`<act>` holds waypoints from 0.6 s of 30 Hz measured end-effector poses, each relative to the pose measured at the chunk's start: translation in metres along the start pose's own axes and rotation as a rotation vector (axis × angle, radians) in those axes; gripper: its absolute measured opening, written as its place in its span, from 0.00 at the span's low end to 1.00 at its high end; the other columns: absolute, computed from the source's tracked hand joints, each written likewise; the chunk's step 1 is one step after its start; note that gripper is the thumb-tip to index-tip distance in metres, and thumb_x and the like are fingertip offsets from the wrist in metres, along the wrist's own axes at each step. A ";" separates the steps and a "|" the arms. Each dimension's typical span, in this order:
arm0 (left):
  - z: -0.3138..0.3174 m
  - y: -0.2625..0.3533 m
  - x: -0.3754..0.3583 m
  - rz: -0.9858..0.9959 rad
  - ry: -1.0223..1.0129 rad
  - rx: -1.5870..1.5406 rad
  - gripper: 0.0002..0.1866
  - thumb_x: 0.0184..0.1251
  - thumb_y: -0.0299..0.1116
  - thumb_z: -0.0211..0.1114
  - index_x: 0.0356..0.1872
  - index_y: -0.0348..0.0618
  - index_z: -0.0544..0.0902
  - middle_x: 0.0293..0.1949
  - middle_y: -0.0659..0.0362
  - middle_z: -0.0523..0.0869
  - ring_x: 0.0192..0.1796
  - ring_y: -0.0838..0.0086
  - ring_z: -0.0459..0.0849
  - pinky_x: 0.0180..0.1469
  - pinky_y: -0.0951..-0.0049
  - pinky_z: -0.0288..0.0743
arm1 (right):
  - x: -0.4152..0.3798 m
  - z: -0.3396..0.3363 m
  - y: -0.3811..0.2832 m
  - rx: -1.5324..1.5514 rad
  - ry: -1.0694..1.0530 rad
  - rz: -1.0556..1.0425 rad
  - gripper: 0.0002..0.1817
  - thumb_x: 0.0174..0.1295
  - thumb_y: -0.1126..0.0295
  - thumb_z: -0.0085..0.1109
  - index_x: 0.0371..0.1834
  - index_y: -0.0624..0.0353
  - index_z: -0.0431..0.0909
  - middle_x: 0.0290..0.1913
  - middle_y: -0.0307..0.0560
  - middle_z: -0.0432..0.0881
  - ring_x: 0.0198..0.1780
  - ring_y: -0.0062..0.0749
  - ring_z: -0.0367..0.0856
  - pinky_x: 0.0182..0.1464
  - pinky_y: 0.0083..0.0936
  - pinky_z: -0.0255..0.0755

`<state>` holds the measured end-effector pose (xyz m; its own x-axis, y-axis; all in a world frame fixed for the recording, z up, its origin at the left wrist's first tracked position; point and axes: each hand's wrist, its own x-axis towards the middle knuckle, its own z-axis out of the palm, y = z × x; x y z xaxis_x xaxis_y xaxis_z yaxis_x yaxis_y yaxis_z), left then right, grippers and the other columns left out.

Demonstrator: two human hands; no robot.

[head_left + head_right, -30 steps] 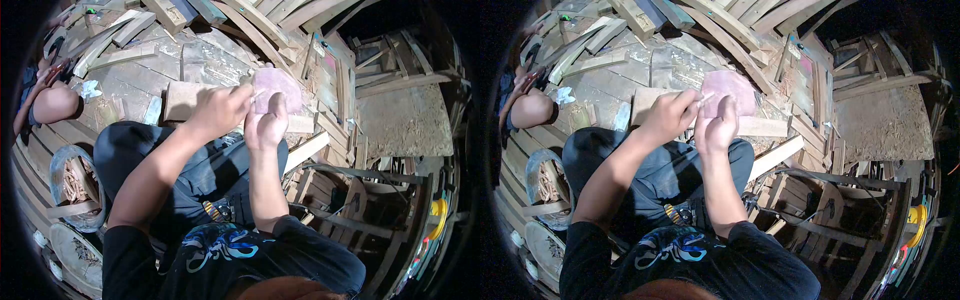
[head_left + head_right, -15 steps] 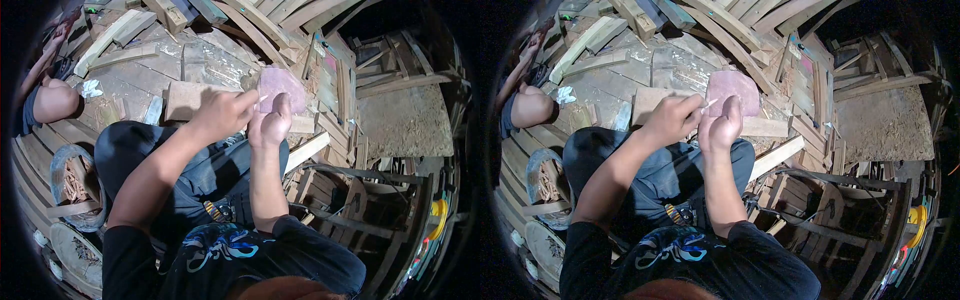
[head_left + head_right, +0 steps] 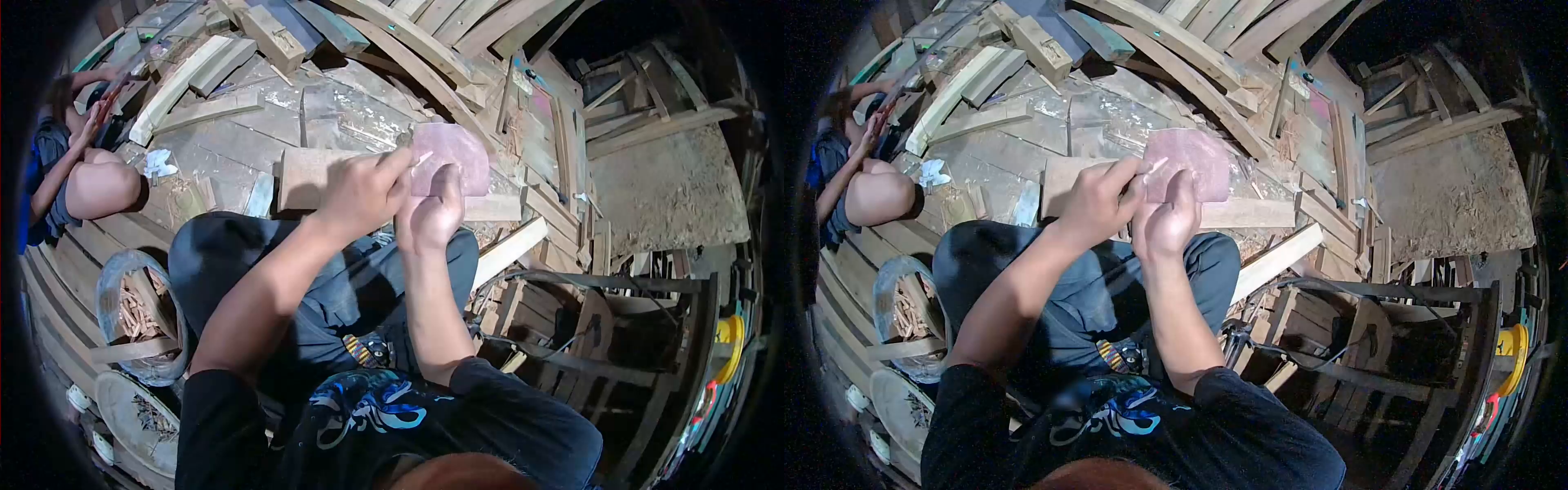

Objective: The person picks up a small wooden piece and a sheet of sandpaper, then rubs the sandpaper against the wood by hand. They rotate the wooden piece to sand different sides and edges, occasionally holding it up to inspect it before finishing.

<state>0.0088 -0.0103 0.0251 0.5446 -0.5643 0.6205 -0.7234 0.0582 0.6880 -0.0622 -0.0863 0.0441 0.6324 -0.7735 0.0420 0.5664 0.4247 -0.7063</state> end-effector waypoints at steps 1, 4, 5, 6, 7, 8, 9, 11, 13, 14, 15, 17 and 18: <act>-0.001 0.001 -0.002 -0.033 -0.037 -0.022 0.07 0.62 0.27 0.63 0.39 0.39 0.78 0.27 0.46 0.83 0.31 0.48 0.84 0.34 0.57 0.77 | -0.003 -0.001 0.003 0.025 0.047 0.046 0.27 0.79 0.61 0.29 0.74 0.66 0.57 0.74 0.54 0.64 0.74 0.45 0.63 0.77 0.40 0.55; 0.002 0.002 -0.007 0.016 -0.097 -0.093 0.07 0.61 0.27 0.63 0.39 0.39 0.79 0.27 0.46 0.83 0.32 0.50 0.85 0.35 0.58 0.77 | 0.010 -0.017 0.004 -0.084 0.036 -0.065 0.27 0.79 0.58 0.29 0.72 0.65 0.60 0.71 0.56 0.68 0.71 0.45 0.67 0.74 0.42 0.58; 0.003 0.005 -0.010 0.038 -0.134 -0.089 0.07 0.60 0.26 0.63 0.39 0.39 0.79 0.27 0.46 0.82 0.33 0.50 0.85 0.36 0.58 0.77 | 0.010 -0.015 -0.001 -0.060 0.056 -0.027 0.27 0.79 0.58 0.28 0.72 0.65 0.61 0.69 0.55 0.70 0.70 0.45 0.68 0.74 0.43 0.59; 0.002 0.007 -0.009 0.045 -0.135 -0.051 0.08 0.60 0.26 0.63 0.39 0.39 0.79 0.27 0.46 0.82 0.33 0.50 0.85 0.36 0.58 0.77 | 0.008 -0.011 -0.004 -0.075 0.081 -0.013 0.27 0.79 0.58 0.27 0.72 0.65 0.61 0.69 0.55 0.70 0.70 0.45 0.68 0.74 0.43 0.59; 0.002 0.008 -0.007 0.056 -0.135 -0.014 0.08 0.59 0.26 0.63 0.39 0.39 0.79 0.27 0.46 0.82 0.33 0.50 0.85 0.36 0.58 0.77 | 0.005 -0.004 -0.007 -0.087 0.105 -0.002 0.27 0.79 0.59 0.27 0.72 0.64 0.61 0.69 0.55 0.70 0.70 0.45 0.68 0.74 0.43 0.59; 0.003 0.007 -0.005 0.050 -0.094 -0.029 0.08 0.59 0.26 0.63 0.39 0.38 0.79 0.27 0.46 0.82 0.33 0.50 0.85 0.35 0.58 0.77 | 0.002 -0.002 -0.005 -0.066 0.070 -0.017 0.27 0.79 0.59 0.27 0.71 0.64 0.61 0.69 0.55 0.70 0.70 0.45 0.69 0.74 0.42 0.60; 0.003 0.004 -0.003 0.043 -0.051 -0.042 0.08 0.59 0.26 0.64 0.39 0.38 0.79 0.27 0.46 0.82 0.33 0.50 0.84 0.35 0.57 0.77 | -0.001 0.004 -0.002 -0.044 0.033 -0.030 0.26 0.79 0.60 0.27 0.71 0.64 0.61 0.69 0.54 0.70 0.70 0.45 0.69 0.74 0.42 0.60; 0.006 0.003 -0.002 0.037 -0.037 -0.050 0.08 0.59 0.26 0.64 0.39 0.38 0.79 0.27 0.46 0.82 0.32 0.50 0.84 0.35 0.57 0.77 | -0.003 0.006 -0.003 -0.101 0.083 -0.042 0.26 0.79 0.60 0.26 0.73 0.64 0.60 0.70 0.54 0.70 0.71 0.44 0.68 0.74 0.42 0.59; 0.007 0.002 -0.007 0.039 -0.099 -0.032 0.08 0.59 0.26 0.64 0.39 0.38 0.79 0.27 0.46 0.82 0.32 0.50 0.84 0.35 0.57 0.77 | 0.005 -0.006 -0.004 -0.145 0.066 -0.040 0.26 0.79 0.60 0.26 0.73 0.64 0.59 0.70 0.54 0.70 0.71 0.44 0.68 0.74 0.41 0.59; 0.005 0.003 -0.009 0.048 -0.156 -0.075 0.08 0.59 0.26 0.64 0.39 0.38 0.79 0.28 0.46 0.83 0.32 0.49 0.84 0.35 0.57 0.77 | 0.008 -0.003 -0.006 -0.101 0.042 -0.074 0.26 0.79 0.60 0.27 0.72 0.64 0.60 0.69 0.54 0.71 0.70 0.44 0.69 0.73 0.41 0.61; 0.004 0.002 -0.009 0.063 -0.134 -0.043 0.08 0.59 0.26 0.64 0.39 0.38 0.79 0.28 0.46 0.83 0.32 0.49 0.84 0.35 0.57 0.77 | 0.007 -0.005 -0.004 -0.097 0.064 -0.069 0.26 0.79 0.60 0.27 0.72 0.64 0.60 0.69 0.54 0.71 0.70 0.44 0.69 0.73 0.41 0.61; 0.004 0.000 -0.007 0.093 -0.083 0.019 0.08 0.59 0.26 0.63 0.40 0.38 0.79 0.28 0.46 0.83 0.32 0.49 0.84 0.35 0.57 0.77 | 0.005 -0.008 0.000 -0.095 0.106 -0.061 0.25 0.79 0.61 0.27 0.71 0.64 0.61 0.69 0.53 0.71 0.70 0.44 0.68 0.73 0.41 0.60; 0.004 0.000 -0.005 0.041 -0.028 -0.009 0.07 0.60 0.26 0.63 0.40 0.38 0.79 0.29 0.46 0.84 0.32 0.49 0.84 0.35 0.57 0.78 | 0.000 -0.007 0.003 -0.105 0.030 -0.053 0.25 0.79 0.60 0.28 0.71 0.64 0.61 0.69 0.53 0.70 0.70 0.44 0.69 0.73 0.42 0.60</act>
<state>0.0048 -0.0109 0.0204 0.5023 -0.5842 0.6375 -0.7410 0.0891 0.6656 -0.0641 -0.0885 0.0374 0.5859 -0.8081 0.0608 0.5393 0.3328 -0.7736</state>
